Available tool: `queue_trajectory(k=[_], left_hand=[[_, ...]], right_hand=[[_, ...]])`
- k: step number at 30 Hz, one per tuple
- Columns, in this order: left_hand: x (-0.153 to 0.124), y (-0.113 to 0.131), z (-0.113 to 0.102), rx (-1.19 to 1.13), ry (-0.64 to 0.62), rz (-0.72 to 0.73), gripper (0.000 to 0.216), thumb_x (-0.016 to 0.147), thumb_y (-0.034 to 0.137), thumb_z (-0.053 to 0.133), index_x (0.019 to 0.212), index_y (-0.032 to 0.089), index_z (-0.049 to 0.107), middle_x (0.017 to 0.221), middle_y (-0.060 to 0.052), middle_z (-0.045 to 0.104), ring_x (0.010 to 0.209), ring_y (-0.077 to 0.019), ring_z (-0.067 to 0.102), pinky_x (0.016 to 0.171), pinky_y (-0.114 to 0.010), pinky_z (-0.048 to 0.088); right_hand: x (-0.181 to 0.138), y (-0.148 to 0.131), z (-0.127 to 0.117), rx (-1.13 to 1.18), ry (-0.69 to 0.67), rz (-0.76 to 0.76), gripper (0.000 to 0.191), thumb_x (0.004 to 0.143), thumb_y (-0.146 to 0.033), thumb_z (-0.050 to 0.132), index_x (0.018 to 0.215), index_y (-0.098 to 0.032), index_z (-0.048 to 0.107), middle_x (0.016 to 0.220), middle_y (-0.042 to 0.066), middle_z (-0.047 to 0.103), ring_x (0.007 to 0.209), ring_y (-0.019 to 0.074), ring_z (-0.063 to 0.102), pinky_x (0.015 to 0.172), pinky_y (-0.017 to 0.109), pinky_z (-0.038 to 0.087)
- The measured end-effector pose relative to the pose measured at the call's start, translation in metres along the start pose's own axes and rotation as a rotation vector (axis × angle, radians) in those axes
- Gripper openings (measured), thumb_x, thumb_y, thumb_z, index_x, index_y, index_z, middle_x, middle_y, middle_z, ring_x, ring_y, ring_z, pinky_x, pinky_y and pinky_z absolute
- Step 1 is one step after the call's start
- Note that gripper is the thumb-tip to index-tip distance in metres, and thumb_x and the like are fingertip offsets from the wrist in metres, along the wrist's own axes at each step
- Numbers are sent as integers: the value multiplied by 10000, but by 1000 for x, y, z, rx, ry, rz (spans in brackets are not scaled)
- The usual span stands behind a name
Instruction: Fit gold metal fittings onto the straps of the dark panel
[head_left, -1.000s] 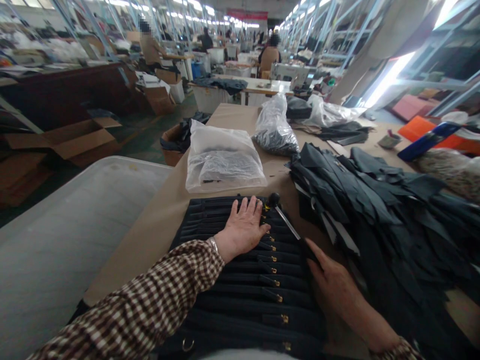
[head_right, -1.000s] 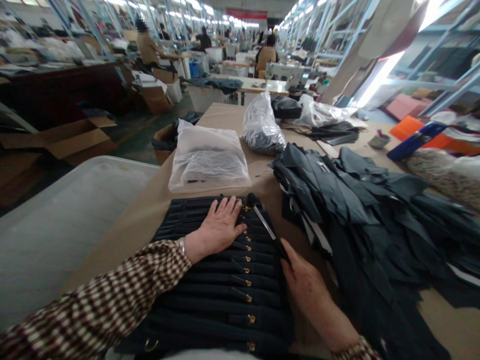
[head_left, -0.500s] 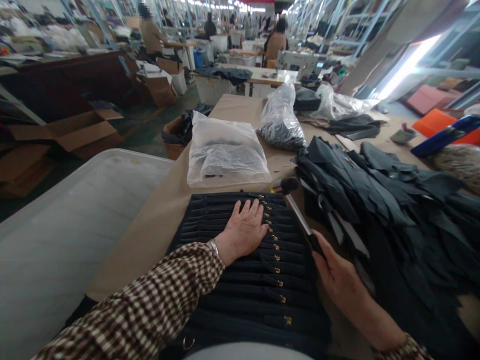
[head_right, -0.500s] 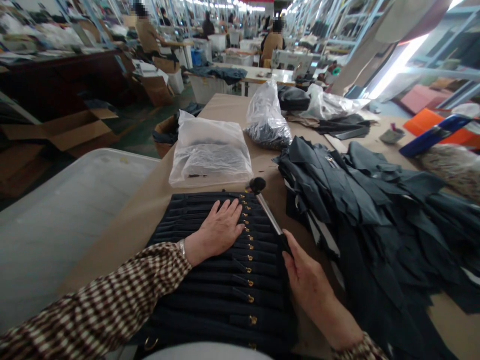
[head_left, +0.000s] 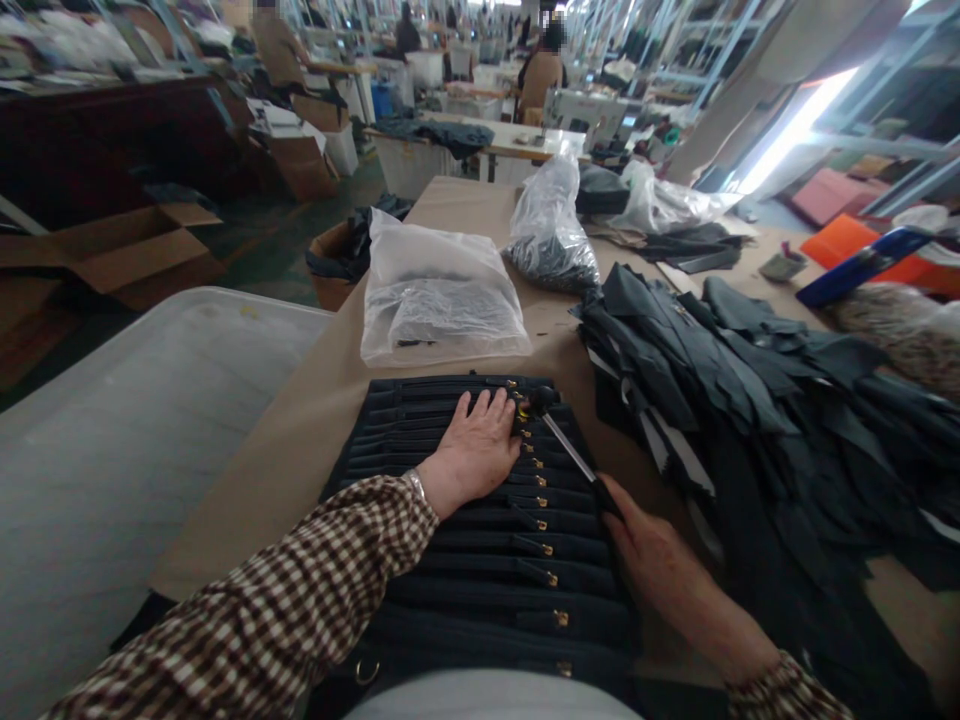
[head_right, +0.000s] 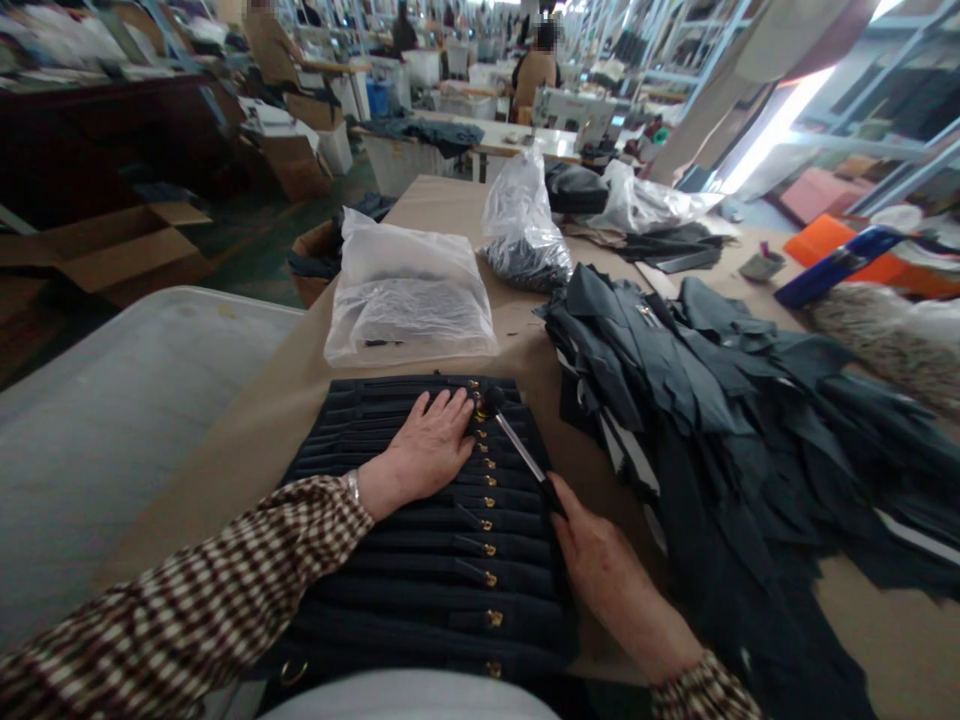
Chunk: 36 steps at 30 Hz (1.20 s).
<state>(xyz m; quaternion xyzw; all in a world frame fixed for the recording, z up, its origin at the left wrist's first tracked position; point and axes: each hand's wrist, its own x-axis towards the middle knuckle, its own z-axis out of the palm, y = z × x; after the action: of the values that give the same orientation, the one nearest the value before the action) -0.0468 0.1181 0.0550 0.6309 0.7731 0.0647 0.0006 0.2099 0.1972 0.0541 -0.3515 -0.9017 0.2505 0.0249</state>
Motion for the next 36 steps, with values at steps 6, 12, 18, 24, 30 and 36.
queue_trajectory(k=[6, 12, 18, 24, 30, 36], left_hand=[[-1, -1, -1, 9, -5, 7, 543, 943, 382, 298, 1401, 105, 384, 1496, -130, 349, 1360, -295, 306, 1133, -494, 181], [0, -2, 2, -13, -30, -10, 558, 937, 399, 306, 1408, 109, 382, 1501, -122, 345, 1365, -298, 300, 1135, -492, 177], [0, -1, -1, 2, -19, 4, 556, 937, 370, 302, 1410, 89, 376, 1501, -133, 340, 1361, -301, 306, 1133, -490, 170], [1, -1, 0, 8, -65, -5, 566, 939, 366, 280, 1426, 87, 355, 1517, -132, 309, 1375, -304, 283, 1134, -497, 161], [0, 0, 0, 41, -48, 4, 562, 944, 364, 264, 1421, 83, 358, 1511, -133, 320, 1372, -298, 291, 1134, -493, 164], [2, -2, -1, 57, -60, 4, 556, 947, 354, 273, 1419, 73, 358, 1508, -141, 325, 1367, -302, 304, 1131, -498, 185]], right_hand=[[-11, -7, 0, 61, 206, -59, 462, 968, -339, 326, 1386, -154, 394, 1227, 143, 635, 1071, 229, 643, 875, 350, 552], [-15, -3, -1, -95, -20, 6, 483, 967, -322, 273, 1385, -117, 405, 1083, 176, 693, 863, 283, 706, 758, 440, 574], [-30, -1, -8, 37, 206, -69, 454, 969, -340, 338, 1378, -149, 385, 1154, 149, 670, 972, 220, 683, 799, 325, 565], [-37, 10, 3, -76, -32, 82, 490, 970, -360, 278, 1368, -117, 429, 957, 157, 726, 780, 275, 715, 684, 407, 584], [-55, 9, -2, -24, 263, -107, 452, 962, -314, 368, 1381, -147, 388, 1156, 148, 670, 974, 219, 684, 803, 301, 566], [-51, 20, 7, -122, 48, 10, 455, 963, -324, 323, 1337, -115, 476, 912, 136, 737, 726, 253, 718, 622, 339, 587]])
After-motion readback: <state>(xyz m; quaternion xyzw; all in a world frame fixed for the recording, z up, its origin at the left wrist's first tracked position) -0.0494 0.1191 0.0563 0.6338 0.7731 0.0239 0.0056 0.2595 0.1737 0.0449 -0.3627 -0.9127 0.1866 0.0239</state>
